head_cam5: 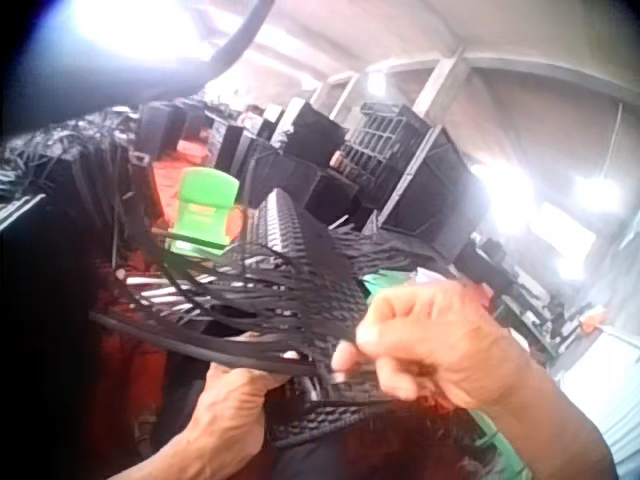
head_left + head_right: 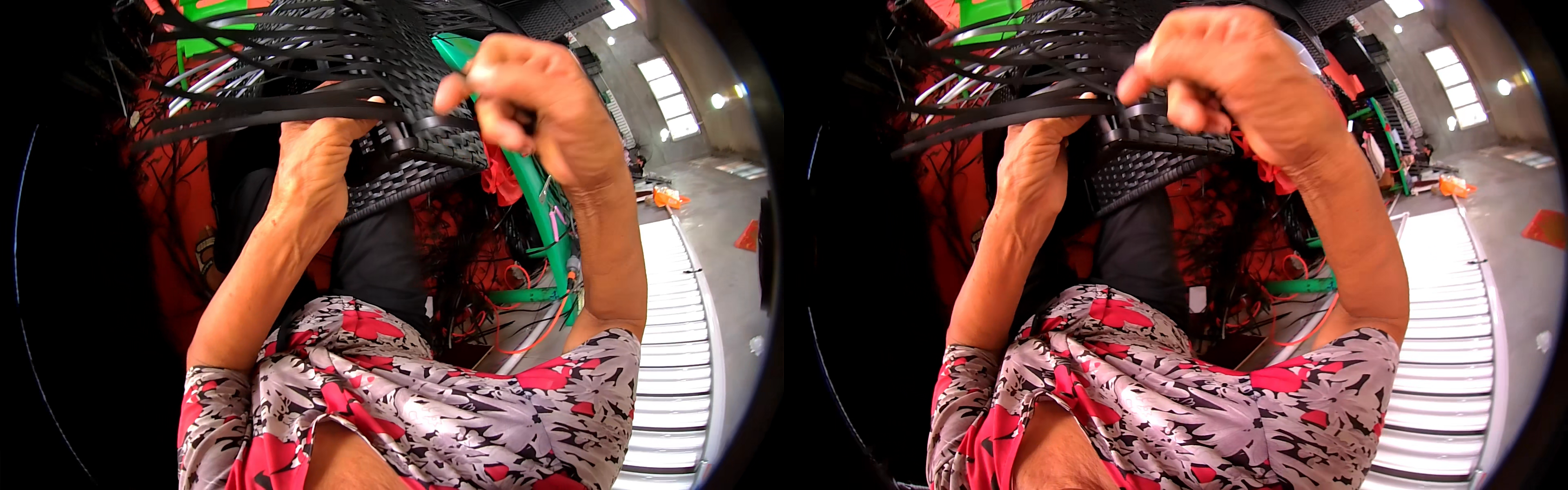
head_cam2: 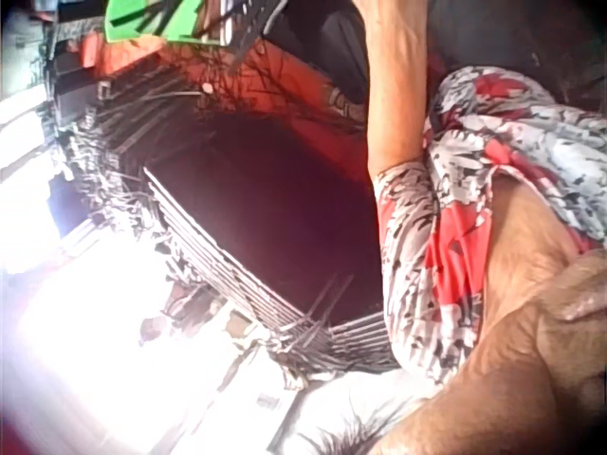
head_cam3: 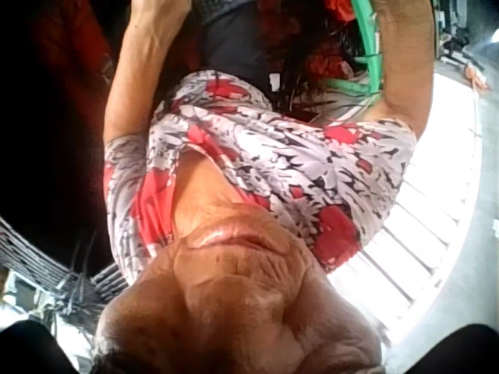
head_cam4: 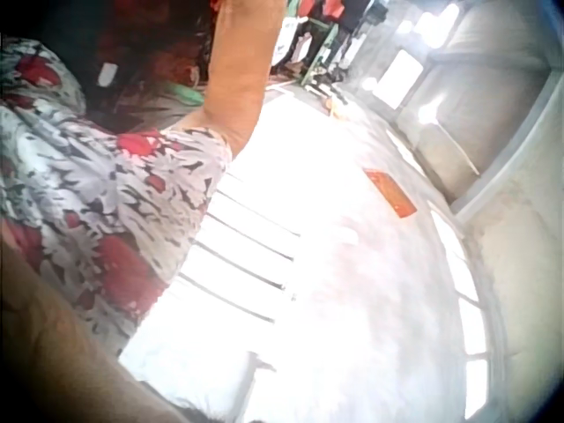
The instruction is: The person weaves black synthetic strips into a pre-existing woven panel, using a metal tool to guide the strips and shears to trim them.
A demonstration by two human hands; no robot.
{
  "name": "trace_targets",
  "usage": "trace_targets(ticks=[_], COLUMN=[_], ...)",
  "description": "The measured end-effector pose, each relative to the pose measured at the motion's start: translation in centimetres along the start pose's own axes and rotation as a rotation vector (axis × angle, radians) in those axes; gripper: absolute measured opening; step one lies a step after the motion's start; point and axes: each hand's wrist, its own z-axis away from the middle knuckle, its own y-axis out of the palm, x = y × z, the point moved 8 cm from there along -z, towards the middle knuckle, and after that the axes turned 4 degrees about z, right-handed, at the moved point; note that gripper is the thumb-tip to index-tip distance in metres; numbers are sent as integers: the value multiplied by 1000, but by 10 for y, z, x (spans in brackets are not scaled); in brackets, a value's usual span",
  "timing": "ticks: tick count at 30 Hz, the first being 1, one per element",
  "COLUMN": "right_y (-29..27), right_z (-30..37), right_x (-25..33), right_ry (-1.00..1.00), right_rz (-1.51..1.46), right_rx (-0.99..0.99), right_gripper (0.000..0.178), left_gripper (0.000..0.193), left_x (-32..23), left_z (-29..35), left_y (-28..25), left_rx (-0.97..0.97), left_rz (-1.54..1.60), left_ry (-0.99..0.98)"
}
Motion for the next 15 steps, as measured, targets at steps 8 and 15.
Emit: trace_targets(ticks=[8, 15], right_y=[62, 165], right_z=[34, 1], right_x=[26, 27], right_ry=[-434, -928], right_rz=[79, 358], right_rx=[24, -98], right_gripper=[16, 13], left_gripper=[11, 10], left_x=[-10, -21], left_z=[13, 15], left_y=[15, 3], left_rx=[36, 56], left_rz=[-13, -84], left_ry=[73, 107])
